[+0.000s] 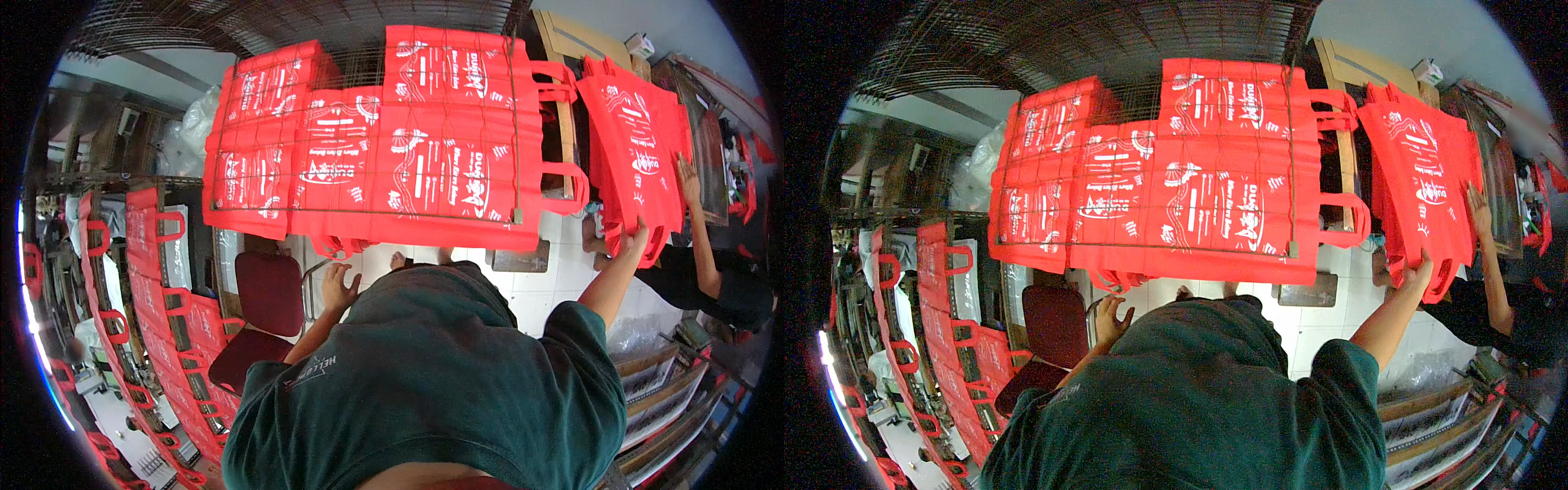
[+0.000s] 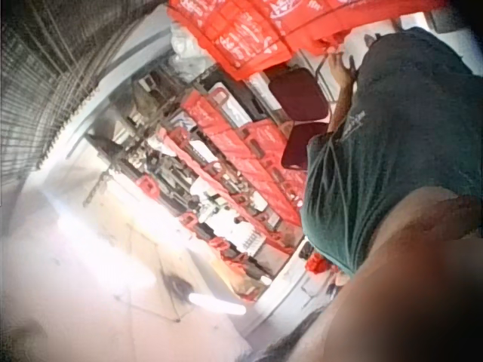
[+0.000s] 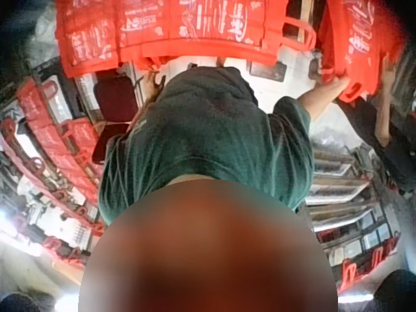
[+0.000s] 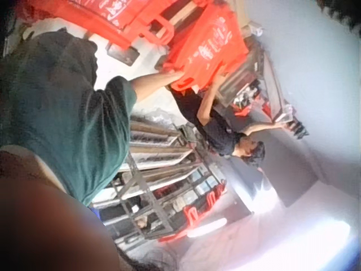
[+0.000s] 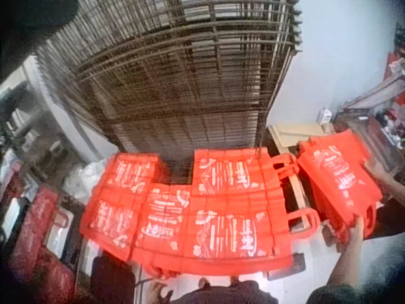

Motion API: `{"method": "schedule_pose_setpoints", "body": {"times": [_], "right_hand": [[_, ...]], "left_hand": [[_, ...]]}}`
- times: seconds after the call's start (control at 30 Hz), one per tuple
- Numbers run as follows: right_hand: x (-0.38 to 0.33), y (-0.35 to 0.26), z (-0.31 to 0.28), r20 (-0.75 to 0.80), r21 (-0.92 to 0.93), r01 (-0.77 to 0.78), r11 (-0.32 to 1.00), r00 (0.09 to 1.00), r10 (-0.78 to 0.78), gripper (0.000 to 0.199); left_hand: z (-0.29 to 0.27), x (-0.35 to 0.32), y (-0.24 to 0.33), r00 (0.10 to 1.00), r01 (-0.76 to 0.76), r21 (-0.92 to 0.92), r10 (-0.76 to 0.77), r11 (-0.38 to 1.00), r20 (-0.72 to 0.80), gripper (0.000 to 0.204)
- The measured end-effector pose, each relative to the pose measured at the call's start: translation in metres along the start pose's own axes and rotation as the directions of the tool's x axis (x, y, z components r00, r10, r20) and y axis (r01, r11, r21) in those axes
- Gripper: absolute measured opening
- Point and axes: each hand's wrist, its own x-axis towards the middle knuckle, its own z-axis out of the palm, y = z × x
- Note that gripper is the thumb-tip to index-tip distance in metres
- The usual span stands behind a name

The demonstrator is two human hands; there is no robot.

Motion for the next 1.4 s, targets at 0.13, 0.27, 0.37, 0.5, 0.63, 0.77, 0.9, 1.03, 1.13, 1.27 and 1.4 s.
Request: {"method": "schedule_pose_setpoints", "body": {"times": [0.13,0.27,0.37,0.5,0.63,0.77,0.9,1.03,1.13,1.27,1.4], "right_hand": [[-0.043,-0.041,0.041,0.022,-0.052,0.23,0.972,0.973,-0.229,0.037],[-0.085,-0.104,0.101,0.309,-0.125,0.493,0.861,0.844,-0.438,0.035],[-0.144,-0.13,0.177,0.28,-0.277,0.629,0.726,0.776,-0.566,0.027],[-0.231,-0.164,0.256,0.569,-0.139,0.705,0.695,0.632,-0.527,0.024],[-0.312,-0.178,0.323,0.96,-0.006,0.541,0.841,0.238,-0.146,0.026],[-0.406,-0.098,0.362,0.853,0.207,0.596,0.776,0.277,-0.441,0.025],[-0.49,0.029,0.369,0.63,0.263,0.935,0.236,0.019,-0.777,0.029],[-0.585,0.169,0.362,0.579,0.344,0.804,0.485,0.225,-0.784,0.064],[-0.579,0.203,0.362,0.529,0.303,0.818,0.49,0.283,-0.8,0.062],[-0.595,0.226,0.364,0.567,0.469,0.689,0.553,0.245,-0.786,0.074],[-0.585,0.279,0.326,0.631,0.572,0.766,0.295,-0.18,-0.755,0.068]], "left_hand": [[0.002,-0.003,0.0,0.996,0.073,-0.032,-0.075,0.997,-0.055,0.026],[-0.002,0.006,-0.004,0.985,0.122,-0.099,-0.133,0.988,-0.108,0.024],[-0.011,0.013,-0.004,0.972,0.115,-0.168,-0.146,0.979,-0.185,0.021],[-0.034,0.033,0.011,0.945,0.089,-0.385,-0.201,0.919,-0.26,0.021],[-0.081,0.059,0.046,0.969,0.019,-0.674,-0.18,0.739,-0.17,0.024],[-0.173,0.067,0.121,0.93,-0.112,-0.898,0.364,0.425,0.056,0.036],[-0.23,0.097,0.173,0.691,-0.114,-0.988,0.723,0.102,-0.005,0.063],[-0.282,0.179,0.191,0.908,0.25,-0.96,0.374,-0.129,0.186,0.064],[-0.312,0.216,0.205,0.961,0.15,-0.983,0.249,-0.102,0.121,0.033],[-0.304,0.27,0.207,0.994,0.057,-0.996,0.087,0.068,0.063,0.017],[-0.343,0.266,0.182,0.922,0.157,-0.987,0.352,0.036,0.159,0.016]]}}
